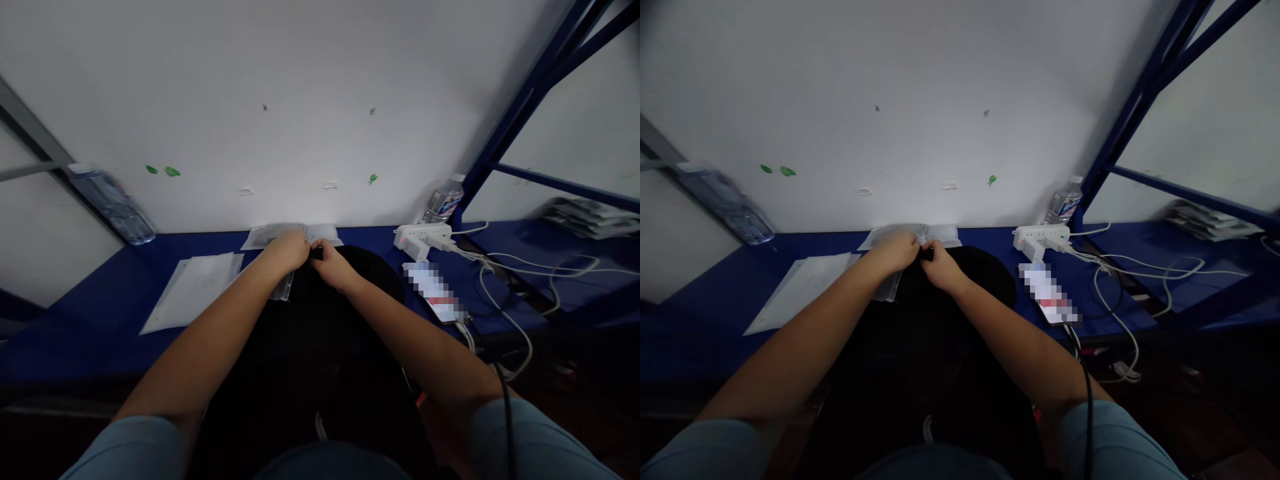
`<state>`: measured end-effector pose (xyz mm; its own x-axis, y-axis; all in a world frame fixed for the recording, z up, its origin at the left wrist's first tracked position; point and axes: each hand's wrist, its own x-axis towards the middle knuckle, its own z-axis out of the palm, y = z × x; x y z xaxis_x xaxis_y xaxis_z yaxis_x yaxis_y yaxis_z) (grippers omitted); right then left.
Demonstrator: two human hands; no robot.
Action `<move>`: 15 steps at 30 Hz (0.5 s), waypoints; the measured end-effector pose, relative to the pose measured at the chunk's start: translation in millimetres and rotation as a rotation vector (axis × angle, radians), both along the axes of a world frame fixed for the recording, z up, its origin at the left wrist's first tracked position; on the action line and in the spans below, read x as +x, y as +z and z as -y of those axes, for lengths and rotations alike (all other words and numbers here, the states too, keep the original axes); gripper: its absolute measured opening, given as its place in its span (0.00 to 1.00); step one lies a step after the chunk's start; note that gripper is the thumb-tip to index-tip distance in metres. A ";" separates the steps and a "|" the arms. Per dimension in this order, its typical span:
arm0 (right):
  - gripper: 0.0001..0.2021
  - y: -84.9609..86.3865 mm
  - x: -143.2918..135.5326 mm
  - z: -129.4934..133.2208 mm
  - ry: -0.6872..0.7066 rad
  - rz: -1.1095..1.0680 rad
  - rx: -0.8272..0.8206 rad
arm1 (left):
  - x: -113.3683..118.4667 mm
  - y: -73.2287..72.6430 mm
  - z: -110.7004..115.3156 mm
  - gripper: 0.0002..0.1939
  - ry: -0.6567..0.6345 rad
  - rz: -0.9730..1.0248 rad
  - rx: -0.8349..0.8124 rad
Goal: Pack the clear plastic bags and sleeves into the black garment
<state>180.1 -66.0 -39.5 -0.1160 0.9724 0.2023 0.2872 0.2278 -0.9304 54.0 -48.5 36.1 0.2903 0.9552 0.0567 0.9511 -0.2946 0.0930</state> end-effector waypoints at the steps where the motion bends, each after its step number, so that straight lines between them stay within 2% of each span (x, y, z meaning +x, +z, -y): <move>1: 0.12 -0.7 -1.2 -0.5 -0.045 0.022 -0.026 | 1.6 -3.6 1.4 0.19 -0.007 -0.009 0.015; 4: 0.13 -2.2 -2.2 -2.6 -0.184 0.104 -0.020 | 7.1 -14.8 4.7 0.19 -0.071 -0.057 0.031; 6: 0.13 -1.1 0.8 -3.0 -0.224 0.177 0.002 | 7.7 -20.2 5.5 0.19 -0.117 -0.061 0.056; 11: 0.14 10.3 16.3 1.2 -0.272 0.398 0.132 | -7.3 -30.7 9.9 0.24 -0.087 -0.039 0.048; 13: 0.14 15.6 20.7 4.4 -0.230 0.445 0.093 | -14.0 -36.6 13.4 0.29 -0.071 -0.054 0.019; 15: 0.14 19.9 21.9 8.2 -0.102 0.420 -0.066 | -17.4 -42.1 16.2 0.30 -0.065 -0.060 0.030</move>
